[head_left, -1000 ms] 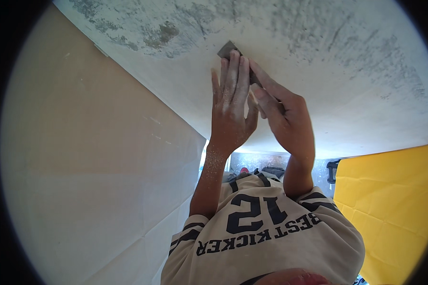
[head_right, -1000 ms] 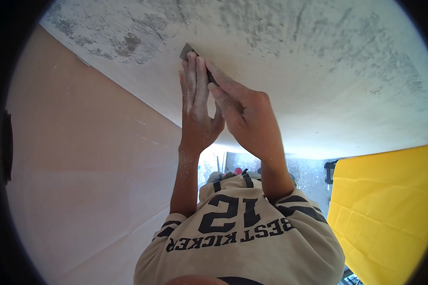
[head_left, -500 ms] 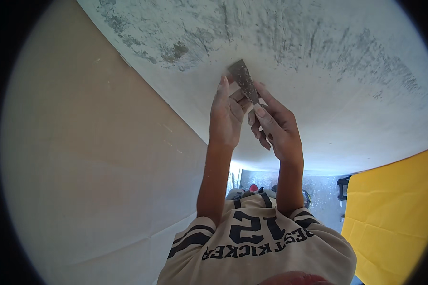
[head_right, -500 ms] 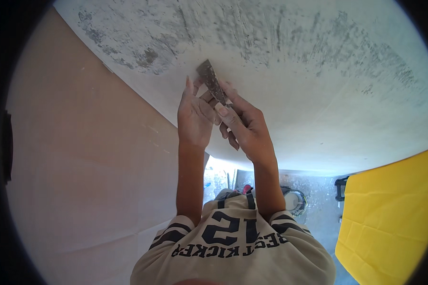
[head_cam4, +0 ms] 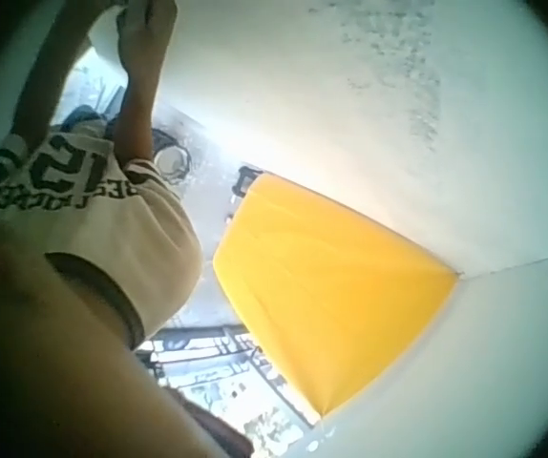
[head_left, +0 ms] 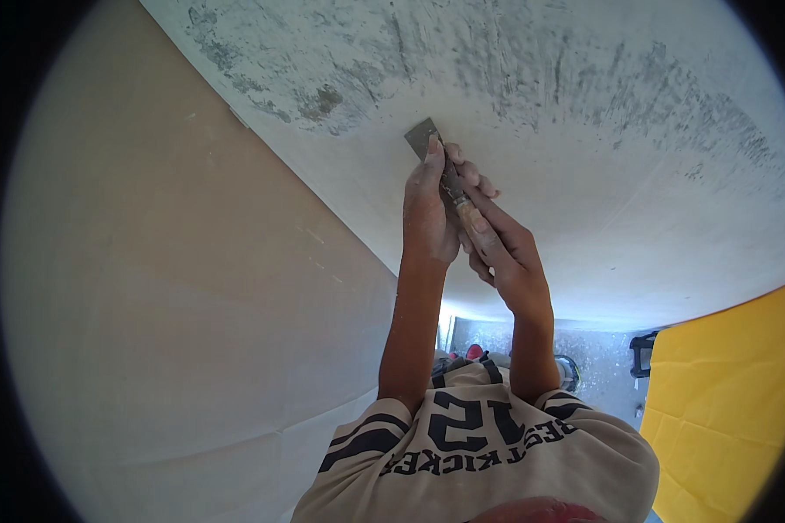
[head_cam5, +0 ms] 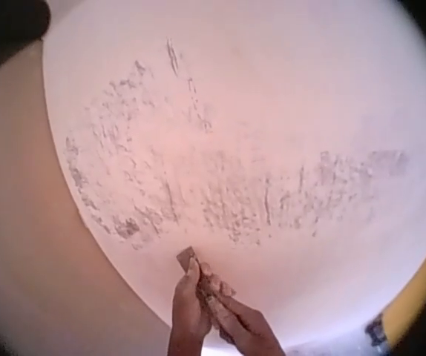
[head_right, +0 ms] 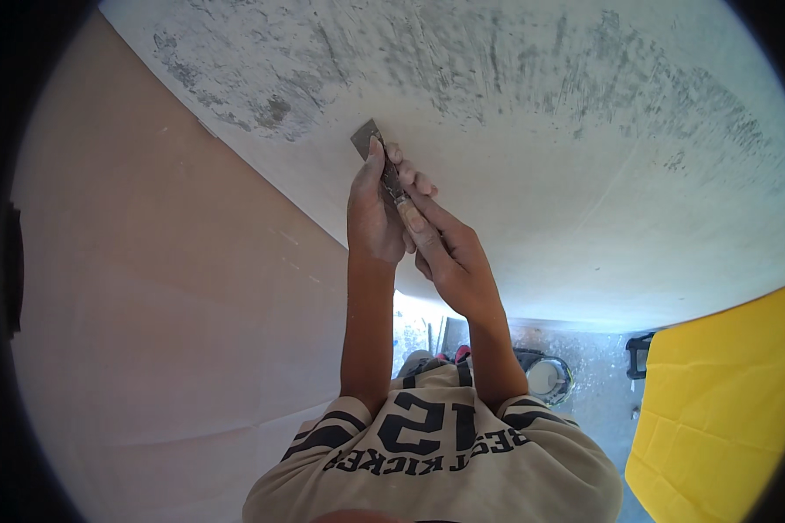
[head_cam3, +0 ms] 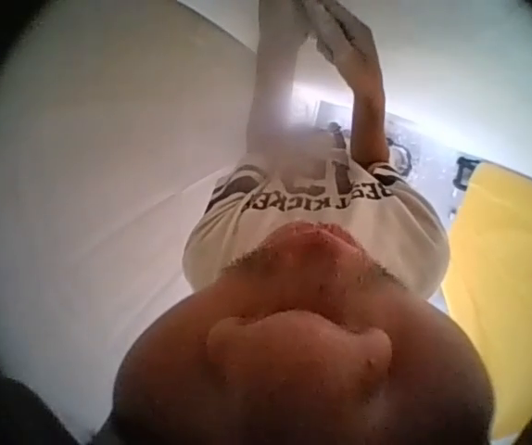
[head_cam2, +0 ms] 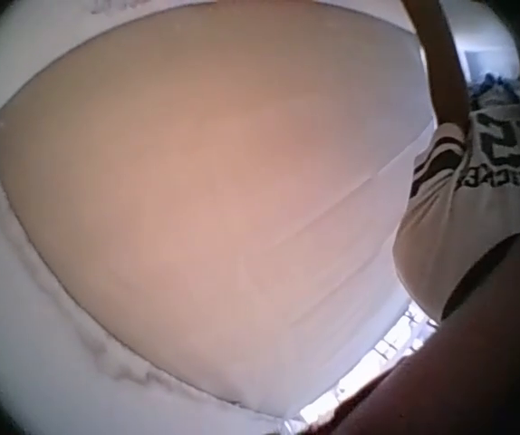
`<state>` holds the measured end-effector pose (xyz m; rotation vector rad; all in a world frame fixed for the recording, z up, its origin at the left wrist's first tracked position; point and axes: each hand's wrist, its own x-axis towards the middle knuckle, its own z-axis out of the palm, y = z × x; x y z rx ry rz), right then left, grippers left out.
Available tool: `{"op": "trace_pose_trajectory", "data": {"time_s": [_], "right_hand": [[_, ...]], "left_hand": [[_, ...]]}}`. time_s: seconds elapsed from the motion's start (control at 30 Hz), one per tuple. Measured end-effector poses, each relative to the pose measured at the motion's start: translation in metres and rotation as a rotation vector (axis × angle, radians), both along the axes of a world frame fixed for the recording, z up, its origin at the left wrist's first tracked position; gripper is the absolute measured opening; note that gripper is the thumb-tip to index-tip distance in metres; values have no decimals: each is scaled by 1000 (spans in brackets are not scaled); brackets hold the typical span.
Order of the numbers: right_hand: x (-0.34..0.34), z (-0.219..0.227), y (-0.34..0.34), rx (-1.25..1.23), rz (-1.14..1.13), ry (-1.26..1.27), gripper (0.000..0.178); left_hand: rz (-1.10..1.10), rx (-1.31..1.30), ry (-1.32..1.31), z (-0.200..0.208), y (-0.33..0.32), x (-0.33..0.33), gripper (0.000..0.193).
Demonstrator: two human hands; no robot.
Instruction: Scraping plaster or old paint from a ceiling using a hand scraper tool.
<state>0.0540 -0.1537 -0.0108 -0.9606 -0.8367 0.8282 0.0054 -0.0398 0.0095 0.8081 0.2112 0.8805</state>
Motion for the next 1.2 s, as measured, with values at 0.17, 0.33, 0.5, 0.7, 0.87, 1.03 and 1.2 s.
{"op": "trace_pose_trajectory", "data": {"time_s": [0.17, 0.33, 0.5, 0.7, 0.87, 1.03, 1.2], "right_hand": [[-14, -2, 16, 10, -217, -132, 26], [-15, -3, 13, 41, -300, -247, 20], [-15, -5, 25, 36, -380, -306, 18], [-20, -8, 24, 36, -400, -363, 16], [-18, 5, 19, -20, -377, -363, 15], [-22, -6, 22, 31, -380, -310, 15], [-22, -9, 27, 73, -362, -306, 15]], "left_hand": [[-84, -46, -164, -4, 4, 6, 39], [-28, -12, -182, -2, -2, 2, 41], [-35, -15, -193, -5, 9, 9, 42], [-52, 24, -227, -1, 4, 2, 42], [-12, -65, -232, 1, 2, 3, 43], [-2, -40, -138, -6, -2, -1, 44], [14, -30, -161, -1, 4, -5, 44]]}}
